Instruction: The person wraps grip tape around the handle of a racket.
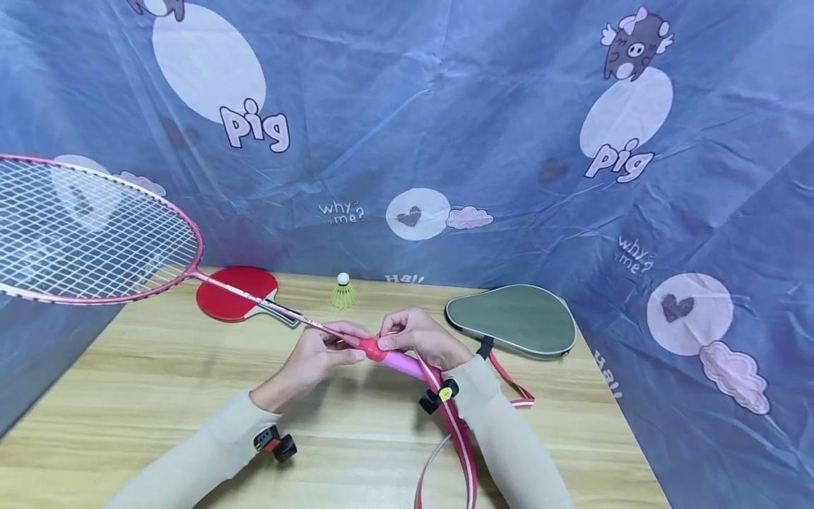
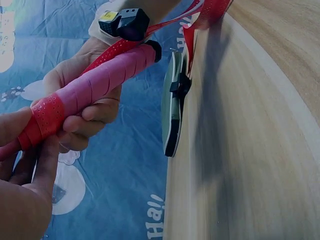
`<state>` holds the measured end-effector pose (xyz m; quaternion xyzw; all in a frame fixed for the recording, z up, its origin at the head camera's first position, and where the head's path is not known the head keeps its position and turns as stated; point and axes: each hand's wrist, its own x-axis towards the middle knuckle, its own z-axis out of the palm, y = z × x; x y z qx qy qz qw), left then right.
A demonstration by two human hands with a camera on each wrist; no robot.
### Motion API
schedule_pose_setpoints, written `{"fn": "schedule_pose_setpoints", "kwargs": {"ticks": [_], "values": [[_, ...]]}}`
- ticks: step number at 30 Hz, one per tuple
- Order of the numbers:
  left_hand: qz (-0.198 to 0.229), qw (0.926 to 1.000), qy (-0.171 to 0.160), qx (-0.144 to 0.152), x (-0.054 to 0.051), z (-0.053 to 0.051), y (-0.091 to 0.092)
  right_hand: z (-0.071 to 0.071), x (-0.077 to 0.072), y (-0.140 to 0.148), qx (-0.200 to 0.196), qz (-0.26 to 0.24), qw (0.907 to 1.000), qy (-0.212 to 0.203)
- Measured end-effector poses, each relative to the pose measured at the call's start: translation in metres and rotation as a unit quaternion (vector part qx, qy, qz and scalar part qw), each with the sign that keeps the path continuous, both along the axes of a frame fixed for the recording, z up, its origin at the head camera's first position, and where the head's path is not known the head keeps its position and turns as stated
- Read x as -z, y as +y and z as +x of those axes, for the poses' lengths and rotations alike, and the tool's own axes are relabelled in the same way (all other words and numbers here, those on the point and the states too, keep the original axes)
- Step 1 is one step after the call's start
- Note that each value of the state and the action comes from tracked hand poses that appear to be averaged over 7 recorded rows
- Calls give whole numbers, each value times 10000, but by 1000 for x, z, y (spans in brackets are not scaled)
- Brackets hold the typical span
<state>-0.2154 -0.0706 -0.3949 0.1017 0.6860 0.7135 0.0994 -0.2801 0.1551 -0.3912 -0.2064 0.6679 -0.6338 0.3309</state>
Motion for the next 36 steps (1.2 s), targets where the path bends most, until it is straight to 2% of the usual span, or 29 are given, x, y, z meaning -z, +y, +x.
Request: {"fn": "schedule_pose_setpoints", "kwargs": {"ticks": [7, 10, 15, 18, 22, 30, 36], "values": [[97, 9997, 115, -191, 0, 4, 8, 1, 4, 0, 25, -155, 9995, 267], [-72, 9990, 1, -437, -1, 5, 12, 2, 4, 0, 169, -155, 9987, 462], [-394, 9941, -320, -956, -2, 7, 16, 5, 2, -3, 382, 130, 9950, 911], [-437, 9922, -395, -1097, -2, 8, 16, 6, 2, -3, 375, 291, 9921, 1163], [-420, 9925, -388, -1077, 0, 10, 14, 8, 4, -3, 438, 358, 9905, 1253], [-406, 9938, -343, -978, -1, 11, 11, 9, 4, -2, 643, 212, 9950, 736], [-308, 9955, -312, -841, -6, 18, 17, 12, 2, 6, 453, 308, 9959, 716]]}}
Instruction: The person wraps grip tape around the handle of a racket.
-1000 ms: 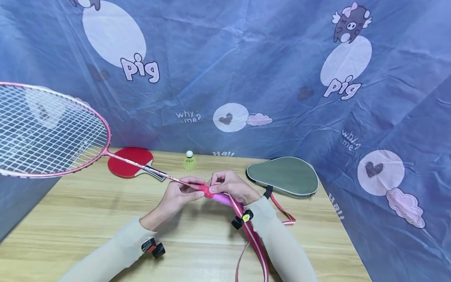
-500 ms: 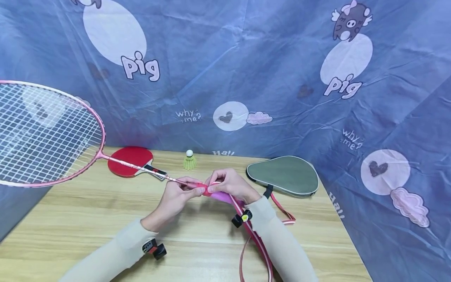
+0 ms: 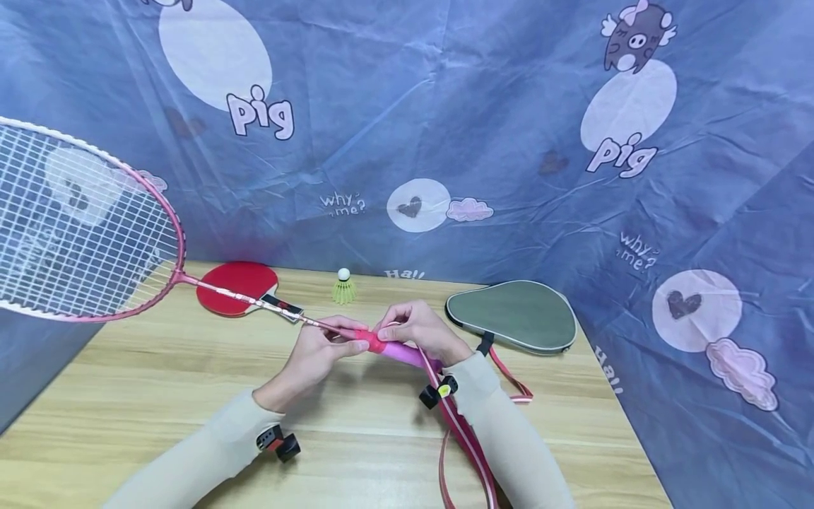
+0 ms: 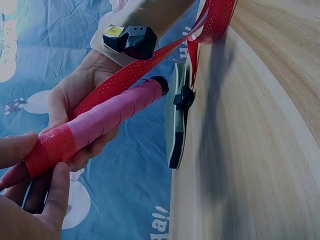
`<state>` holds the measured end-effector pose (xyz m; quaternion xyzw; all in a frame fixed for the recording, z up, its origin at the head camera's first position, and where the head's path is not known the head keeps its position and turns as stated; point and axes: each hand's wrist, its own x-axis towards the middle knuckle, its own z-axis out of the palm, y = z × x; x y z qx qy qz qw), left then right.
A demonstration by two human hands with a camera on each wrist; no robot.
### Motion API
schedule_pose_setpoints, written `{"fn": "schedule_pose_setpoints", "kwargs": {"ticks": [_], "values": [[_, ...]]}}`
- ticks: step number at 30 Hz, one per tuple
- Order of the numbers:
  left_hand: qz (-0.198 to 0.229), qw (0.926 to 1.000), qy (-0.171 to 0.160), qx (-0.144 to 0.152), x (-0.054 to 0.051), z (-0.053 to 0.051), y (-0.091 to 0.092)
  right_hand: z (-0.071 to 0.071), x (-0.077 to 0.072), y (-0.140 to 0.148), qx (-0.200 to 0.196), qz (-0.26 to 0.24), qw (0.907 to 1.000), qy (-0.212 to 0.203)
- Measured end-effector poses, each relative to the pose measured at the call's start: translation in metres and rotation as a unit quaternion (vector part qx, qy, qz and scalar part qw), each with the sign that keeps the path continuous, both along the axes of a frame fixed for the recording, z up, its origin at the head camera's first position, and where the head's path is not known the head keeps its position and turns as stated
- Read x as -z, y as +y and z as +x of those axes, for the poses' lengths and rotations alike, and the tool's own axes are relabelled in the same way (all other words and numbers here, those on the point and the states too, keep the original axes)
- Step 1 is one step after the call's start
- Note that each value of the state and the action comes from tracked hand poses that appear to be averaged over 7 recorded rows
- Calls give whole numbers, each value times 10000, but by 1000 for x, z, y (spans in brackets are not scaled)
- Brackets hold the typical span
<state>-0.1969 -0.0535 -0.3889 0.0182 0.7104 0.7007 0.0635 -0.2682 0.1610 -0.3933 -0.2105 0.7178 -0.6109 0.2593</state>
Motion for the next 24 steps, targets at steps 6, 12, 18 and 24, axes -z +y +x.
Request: {"fn": "schedule_pose_setpoints", "kwargs": {"ticks": [6, 12, 18, 24], "values": [[45, 9995, -37, 298, -1, 2, 0, -1, 1, 4, -298, 22, 9992, -250], [39, 9977, -90, 672, -3, 1, -4, -3, 2, 6, -670, -18, 9962, -549], [126, 9955, 69, 932, -2, -5, -8, -8, 5, 6, -952, -334, 9921, -746], [2, 9948, 366, 949, 1, -10, -10, -10, 3, 1, -778, -343, 9943, -642]]}}
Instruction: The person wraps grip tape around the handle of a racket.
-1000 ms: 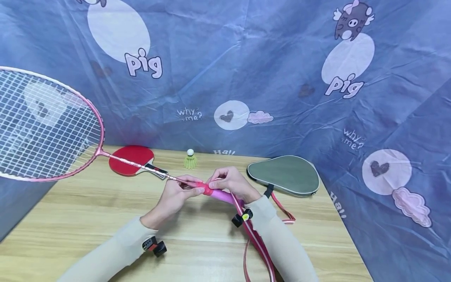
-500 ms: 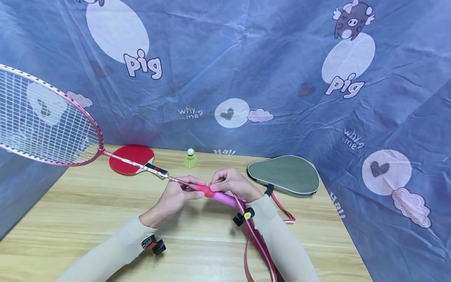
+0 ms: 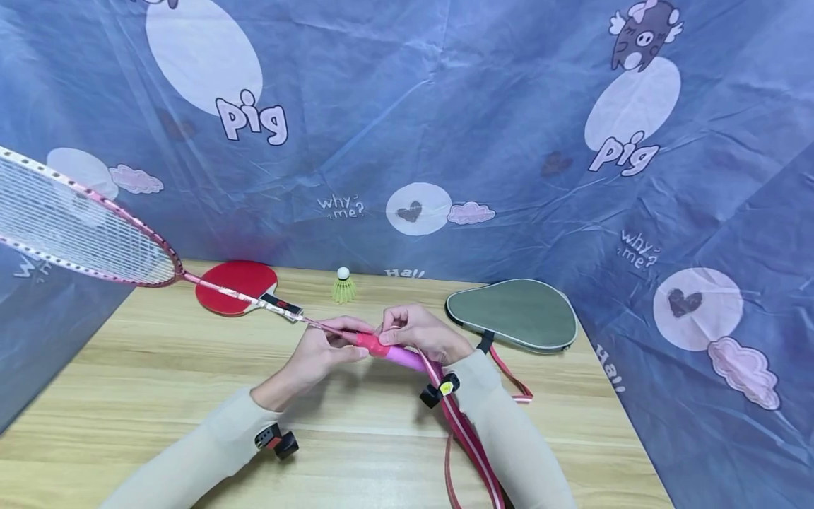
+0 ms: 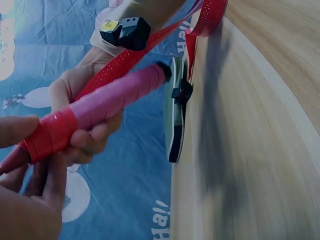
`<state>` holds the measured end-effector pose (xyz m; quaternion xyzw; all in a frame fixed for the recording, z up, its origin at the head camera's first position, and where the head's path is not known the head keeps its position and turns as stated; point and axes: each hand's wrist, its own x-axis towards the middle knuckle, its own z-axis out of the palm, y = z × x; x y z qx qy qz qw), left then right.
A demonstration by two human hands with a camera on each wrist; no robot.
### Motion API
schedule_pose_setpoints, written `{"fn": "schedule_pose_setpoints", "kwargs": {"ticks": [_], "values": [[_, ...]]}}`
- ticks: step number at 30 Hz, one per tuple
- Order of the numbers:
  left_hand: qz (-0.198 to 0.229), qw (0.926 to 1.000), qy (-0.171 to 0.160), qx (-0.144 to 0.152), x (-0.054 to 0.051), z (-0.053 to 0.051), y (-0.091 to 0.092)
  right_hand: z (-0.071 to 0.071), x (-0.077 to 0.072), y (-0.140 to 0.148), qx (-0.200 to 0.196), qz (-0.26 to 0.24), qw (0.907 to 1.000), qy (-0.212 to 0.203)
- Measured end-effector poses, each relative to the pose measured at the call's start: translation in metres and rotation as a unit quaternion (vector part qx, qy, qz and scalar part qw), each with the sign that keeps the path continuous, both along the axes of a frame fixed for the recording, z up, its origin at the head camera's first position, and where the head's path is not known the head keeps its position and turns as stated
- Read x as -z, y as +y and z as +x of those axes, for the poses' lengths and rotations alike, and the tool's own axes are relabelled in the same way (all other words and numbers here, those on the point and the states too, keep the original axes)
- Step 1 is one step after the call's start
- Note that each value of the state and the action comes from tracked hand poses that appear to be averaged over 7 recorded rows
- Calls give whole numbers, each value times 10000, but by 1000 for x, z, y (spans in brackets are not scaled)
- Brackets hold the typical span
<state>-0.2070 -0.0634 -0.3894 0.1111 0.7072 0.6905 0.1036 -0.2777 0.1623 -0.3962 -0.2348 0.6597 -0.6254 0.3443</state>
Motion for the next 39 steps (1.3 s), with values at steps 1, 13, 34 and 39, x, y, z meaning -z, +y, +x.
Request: {"fn": "schedule_pose_setpoints", "kwargs": {"ticks": [1, 13, 34, 39], "values": [[-47, 10000, 54, -52, 0, 1, 1, 1, -1, 0, 68, 44, 9999, 59], [-224, 9942, -485, -938, 0, 7, 9, 8, -7, 2, 255, 422, 9976, 482], [-146, 9970, -620, -440, -10, 18, 11, 11, -5, 13, 68, 593, 9972, 445], [-182, 9979, -509, -359, -8, 22, 13, 11, -1, 15, -159, 449, 9982, 370]]}}
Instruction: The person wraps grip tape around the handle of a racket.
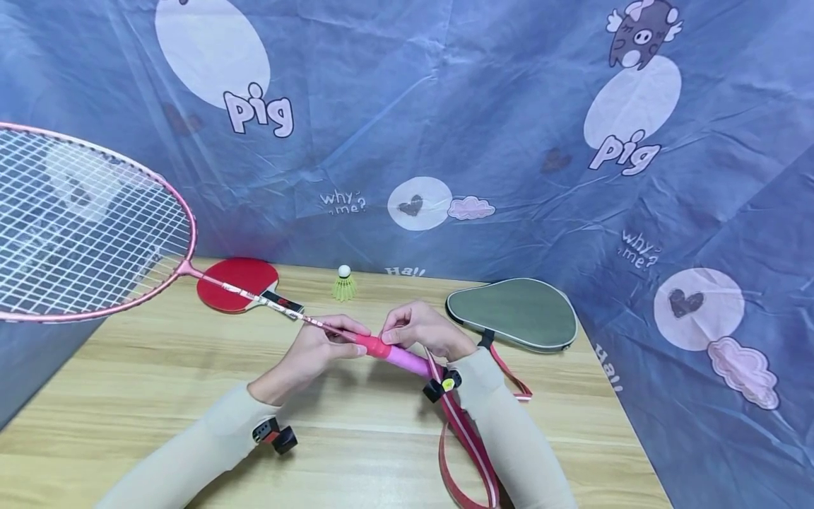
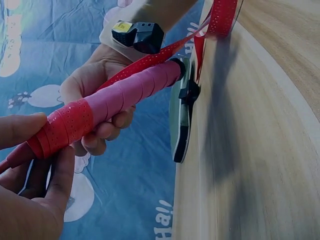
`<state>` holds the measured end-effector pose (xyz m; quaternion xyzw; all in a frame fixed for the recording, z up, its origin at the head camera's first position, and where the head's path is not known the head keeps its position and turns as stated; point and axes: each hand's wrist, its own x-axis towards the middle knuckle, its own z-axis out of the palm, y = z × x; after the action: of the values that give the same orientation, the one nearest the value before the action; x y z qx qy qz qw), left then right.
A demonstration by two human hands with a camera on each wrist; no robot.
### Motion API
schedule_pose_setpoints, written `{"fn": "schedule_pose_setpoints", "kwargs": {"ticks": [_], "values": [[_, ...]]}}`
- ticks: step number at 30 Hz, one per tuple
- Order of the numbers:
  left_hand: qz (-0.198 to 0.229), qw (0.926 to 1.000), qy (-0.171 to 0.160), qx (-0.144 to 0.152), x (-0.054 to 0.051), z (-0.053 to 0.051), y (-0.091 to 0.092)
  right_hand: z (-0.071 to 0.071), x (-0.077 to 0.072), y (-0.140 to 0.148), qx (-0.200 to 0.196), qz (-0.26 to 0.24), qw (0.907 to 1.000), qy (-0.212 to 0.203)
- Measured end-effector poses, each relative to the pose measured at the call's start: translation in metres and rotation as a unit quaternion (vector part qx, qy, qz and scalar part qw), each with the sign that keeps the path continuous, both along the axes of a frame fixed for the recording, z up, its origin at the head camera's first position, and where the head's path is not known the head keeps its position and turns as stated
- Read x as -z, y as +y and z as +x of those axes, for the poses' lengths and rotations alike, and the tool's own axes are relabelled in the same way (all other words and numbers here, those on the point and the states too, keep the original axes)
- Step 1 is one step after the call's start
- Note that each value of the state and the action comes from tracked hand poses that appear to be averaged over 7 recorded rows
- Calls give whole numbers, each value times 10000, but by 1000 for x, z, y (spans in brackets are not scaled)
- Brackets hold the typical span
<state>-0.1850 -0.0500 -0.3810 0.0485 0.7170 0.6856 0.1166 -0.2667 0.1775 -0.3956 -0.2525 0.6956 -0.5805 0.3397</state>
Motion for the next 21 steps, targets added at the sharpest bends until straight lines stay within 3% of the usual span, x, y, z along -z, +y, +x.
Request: {"fn": "schedule_pose_setpoints", "kwargs": {"ticks": [6, 12, 15, 21], "values": [[54, 9998, 103, 132, 3, -2, -2, 1, 0, -3, -16, -237, 9995, -197], [424, 9986, 192, 233, 0, -4, -2, 2, -7, -3, 300, -228, 9993, 34], [268, 9994, 218, 24, -1, -5, -1, 2, -8, -4, 455, -260, 9986, 42], [1, 9976, 39, -696, -1, -6, 5, 4, -9, -9, 759, -277, 9965, 203]]}}
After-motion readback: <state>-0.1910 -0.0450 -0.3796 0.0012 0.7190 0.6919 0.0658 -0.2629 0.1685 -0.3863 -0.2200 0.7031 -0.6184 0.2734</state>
